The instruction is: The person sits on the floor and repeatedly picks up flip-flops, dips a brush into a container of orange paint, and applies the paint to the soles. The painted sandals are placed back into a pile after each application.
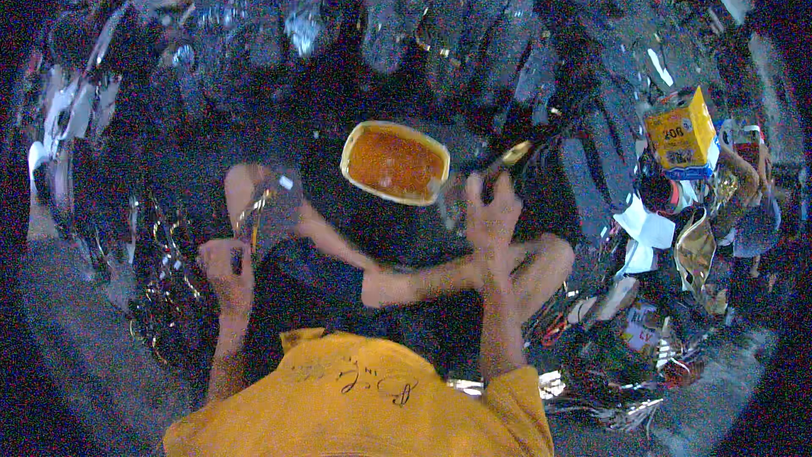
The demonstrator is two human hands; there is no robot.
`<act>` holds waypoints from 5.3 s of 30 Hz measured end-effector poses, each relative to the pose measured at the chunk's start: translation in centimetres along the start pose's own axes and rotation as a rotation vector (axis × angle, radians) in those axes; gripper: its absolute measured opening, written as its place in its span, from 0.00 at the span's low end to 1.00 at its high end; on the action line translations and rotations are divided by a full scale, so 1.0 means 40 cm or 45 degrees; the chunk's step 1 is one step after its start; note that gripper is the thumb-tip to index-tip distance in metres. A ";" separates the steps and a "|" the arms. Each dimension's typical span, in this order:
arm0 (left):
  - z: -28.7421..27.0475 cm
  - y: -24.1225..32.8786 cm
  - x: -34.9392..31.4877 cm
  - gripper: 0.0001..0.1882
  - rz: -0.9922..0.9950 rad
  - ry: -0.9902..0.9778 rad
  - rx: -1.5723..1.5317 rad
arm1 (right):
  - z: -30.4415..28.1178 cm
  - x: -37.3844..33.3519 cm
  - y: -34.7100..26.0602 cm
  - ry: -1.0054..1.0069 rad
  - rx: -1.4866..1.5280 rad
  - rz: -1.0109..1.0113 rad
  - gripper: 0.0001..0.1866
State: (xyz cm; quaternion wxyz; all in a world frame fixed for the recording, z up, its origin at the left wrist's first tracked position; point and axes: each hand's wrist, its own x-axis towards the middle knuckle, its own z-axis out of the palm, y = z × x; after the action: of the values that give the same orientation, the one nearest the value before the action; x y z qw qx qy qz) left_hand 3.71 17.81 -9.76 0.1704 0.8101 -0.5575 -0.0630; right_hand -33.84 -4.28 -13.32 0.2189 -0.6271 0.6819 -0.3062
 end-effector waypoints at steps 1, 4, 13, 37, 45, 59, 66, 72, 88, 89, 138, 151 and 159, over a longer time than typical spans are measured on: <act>0.001 0.007 0.004 0.17 0.115 -0.078 0.098 | 0.018 -0.034 0.022 0.052 0.010 -0.113 0.14; 0.001 0.110 0.029 0.21 0.070 0.073 0.026 | 0.015 -0.041 -0.016 -0.043 0.305 0.101 0.13; 0.006 0.160 0.084 0.21 -0.342 -0.175 -1.160 | -0.059 -0.056 -0.068 0.146 1.496 0.666 0.12; 0.120 0.325 0.067 0.35 -0.111 -0.636 -2.368 | -0.053 0.073 -0.389 0.200 1.299 0.074 0.11; 0.112 0.388 0.189 0.27 -0.243 -0.296 -2.934 | -0.002 -0.159 -0.379 -0.144 1.198 0.032 0.19; 0.092 0.399 0.174 0.32 -0.169 -0.541 -3.091 | -0.061 -0.155 -0.406 -0.088 0.850 -0.326 0.15; 0.084 0.379 0.162 0.29 -0.142 -0.164 -2.290 | -0.053 -0.078 -0.350 0.243 1.150 0.060 0.13; 0.058 0.339 0.220 0.30 -0.186 -0.068 -2.166 | -0.080 -0.247 -0.305 -0.118 0.987 0.080 0.13; -0.149 0.339 0.241 0.25 0.789 0.425 -0.163 | 0.055 0.025 0.169 0.423 0.511 0.351 0.25; -0.147 0.339 0.244 0.24 0.791 0.437 -0.165 | 0.055 0.028 0.166 0.429 0.511 0.362 0.25; 0.031 -0.310 -0.239 0.42 -0.846 0.581 0.275 | -0.085 -0.028 -0.202 0.251 0.016 -0.157 0.17; 0.156 -0.334 -0.306 0.43 -0.886 0.725 -0.194 | 0.112 -0.022 -0.067 0.123 -0.014 -0.467 0.13; -0.032 0.008 -0.024 0.37 0.002 0.029 -0.168 | 0.006 0.018 -0.057 0.186 0.181 -0.136 0.11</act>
State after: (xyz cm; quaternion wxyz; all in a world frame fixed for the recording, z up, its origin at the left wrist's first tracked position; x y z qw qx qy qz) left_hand 3.47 18.86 -8.54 0.2298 0.7974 -0.5507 -0.0902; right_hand -32.10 -5.09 -11.84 0.1959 -0.6214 0.6383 -0.4100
